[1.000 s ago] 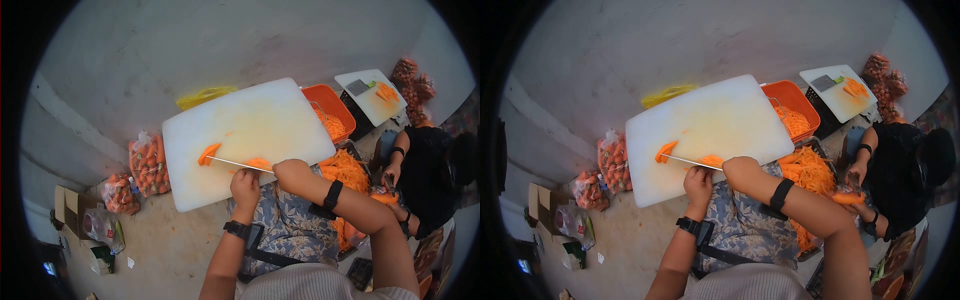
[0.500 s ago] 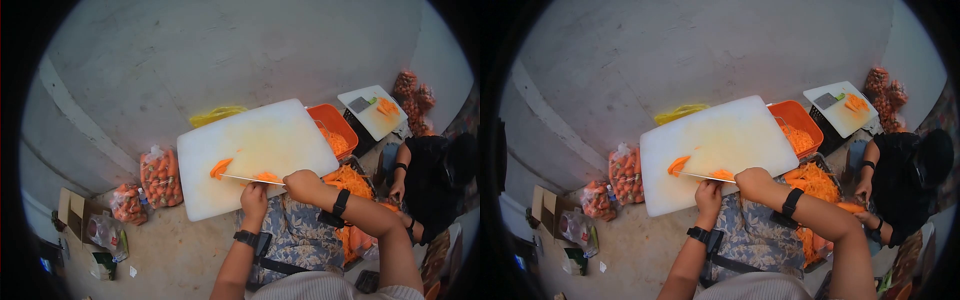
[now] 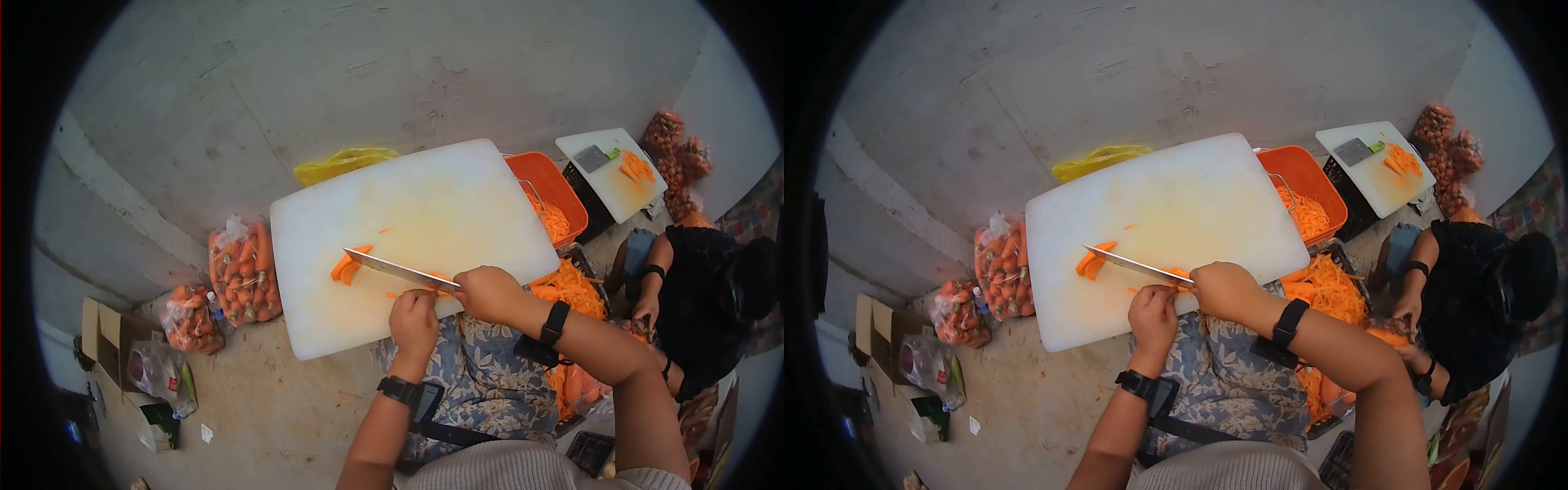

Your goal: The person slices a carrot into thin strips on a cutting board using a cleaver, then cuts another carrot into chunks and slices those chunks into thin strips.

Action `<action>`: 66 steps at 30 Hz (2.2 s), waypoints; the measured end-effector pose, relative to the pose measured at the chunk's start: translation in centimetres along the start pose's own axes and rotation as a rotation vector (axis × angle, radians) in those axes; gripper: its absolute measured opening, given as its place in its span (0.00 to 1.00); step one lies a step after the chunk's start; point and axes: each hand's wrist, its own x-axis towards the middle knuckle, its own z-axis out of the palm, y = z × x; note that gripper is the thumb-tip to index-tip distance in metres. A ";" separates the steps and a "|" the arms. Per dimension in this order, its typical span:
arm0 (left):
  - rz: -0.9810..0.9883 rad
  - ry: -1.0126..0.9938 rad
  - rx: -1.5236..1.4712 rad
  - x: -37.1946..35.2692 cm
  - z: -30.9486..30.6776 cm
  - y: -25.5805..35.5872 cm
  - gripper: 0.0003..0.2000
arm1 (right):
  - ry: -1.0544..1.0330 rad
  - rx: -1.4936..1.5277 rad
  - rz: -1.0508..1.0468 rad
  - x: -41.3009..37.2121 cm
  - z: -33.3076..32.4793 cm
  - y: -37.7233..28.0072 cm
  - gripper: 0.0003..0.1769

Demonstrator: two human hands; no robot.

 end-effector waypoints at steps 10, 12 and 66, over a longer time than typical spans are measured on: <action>0.037 0.040 0.079 -0.2 0.0 0.0 0.05 | 0.028 -0.153 -0.091 -1.0 0.6 -0.2 0.12; 0.022 0.027 0.078 -0.3 0.1 -0.1 0.04 | 0.007 -0.168 -0.094 -1.4 -0.7 -0.5 0.11; -0.029 0.047 0.099 0.1 0.1 -0.3 0.03 | -0.047 -0.105 0.079 -3.0 0.7 0.8 0.09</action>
